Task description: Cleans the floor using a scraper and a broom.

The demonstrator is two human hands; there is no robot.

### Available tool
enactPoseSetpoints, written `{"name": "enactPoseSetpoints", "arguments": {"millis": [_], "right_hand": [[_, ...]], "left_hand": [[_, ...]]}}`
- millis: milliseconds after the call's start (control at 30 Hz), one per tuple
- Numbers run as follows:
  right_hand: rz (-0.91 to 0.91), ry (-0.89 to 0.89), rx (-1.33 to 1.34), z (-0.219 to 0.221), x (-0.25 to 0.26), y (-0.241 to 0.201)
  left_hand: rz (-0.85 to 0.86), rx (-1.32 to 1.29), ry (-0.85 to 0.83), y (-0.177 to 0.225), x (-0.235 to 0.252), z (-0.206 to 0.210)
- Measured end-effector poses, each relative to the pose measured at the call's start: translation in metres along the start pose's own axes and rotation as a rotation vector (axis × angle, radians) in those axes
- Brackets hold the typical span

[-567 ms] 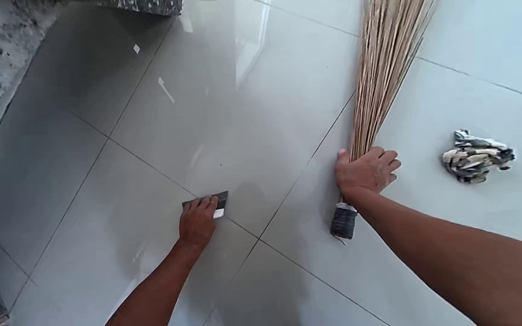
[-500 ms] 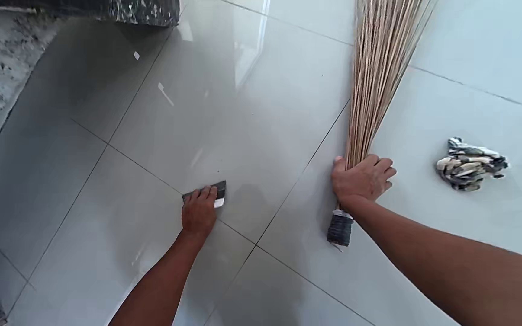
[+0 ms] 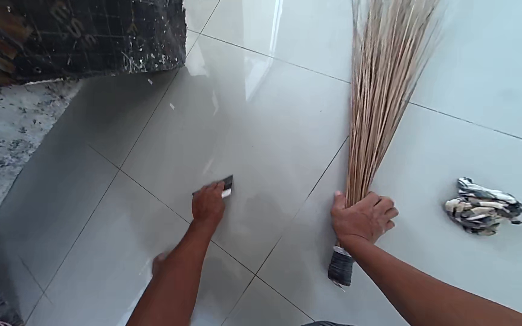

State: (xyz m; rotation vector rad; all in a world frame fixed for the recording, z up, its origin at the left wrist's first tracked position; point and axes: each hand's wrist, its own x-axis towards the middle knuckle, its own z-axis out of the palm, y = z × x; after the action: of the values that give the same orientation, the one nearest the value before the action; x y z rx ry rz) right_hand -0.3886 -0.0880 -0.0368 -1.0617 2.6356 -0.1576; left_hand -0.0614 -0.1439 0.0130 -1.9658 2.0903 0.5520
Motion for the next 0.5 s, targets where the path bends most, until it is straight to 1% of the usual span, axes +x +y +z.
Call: {"name": "enactPoseSetpoints", "arguments": {"millis": [67, 133, 200, 267, 333, 400, 500], "right_hand": [[0.003, -0.001, 0.000, 0.000, -0.002, -0.002], [0.009, 0.002, 0.005, -0.001, -0.002, -0.003], [0.020, -0.020, 0.005, -0.003, -0.003, -0.005], [0.019, -0.026, 0.011, -0.004, -0.002, -0.005], [0.008, -0.008, 0.020, -0.002, -0.002, -0.002], [-0.001, 0.014, 0.022, 0.001, 0.000, 0.000], [-0.007, 0.036, 0.042, 0.007, 0.002, 0.002]], "left_hand": [[-0.034, -0.024, -0.037, 0.000, 0.028, -0.021], [-0.007, -0.041, -0.031, -0.001, 0.032, -0.025], [0.058, -0.015, 0.024, -0.006, 0.004, -0.008], [0.102, 0.009, 0.075, -0.012, -0.037, 0.019], [0.113, 0.018, 0.114, -0.017, -0.058, 0.039], [0.105, 0.033, 0.152, -0.019, -0.038, 0.038], [0.059, 0.047, 0.084, -0.022, 0.031, -0.002]]}}
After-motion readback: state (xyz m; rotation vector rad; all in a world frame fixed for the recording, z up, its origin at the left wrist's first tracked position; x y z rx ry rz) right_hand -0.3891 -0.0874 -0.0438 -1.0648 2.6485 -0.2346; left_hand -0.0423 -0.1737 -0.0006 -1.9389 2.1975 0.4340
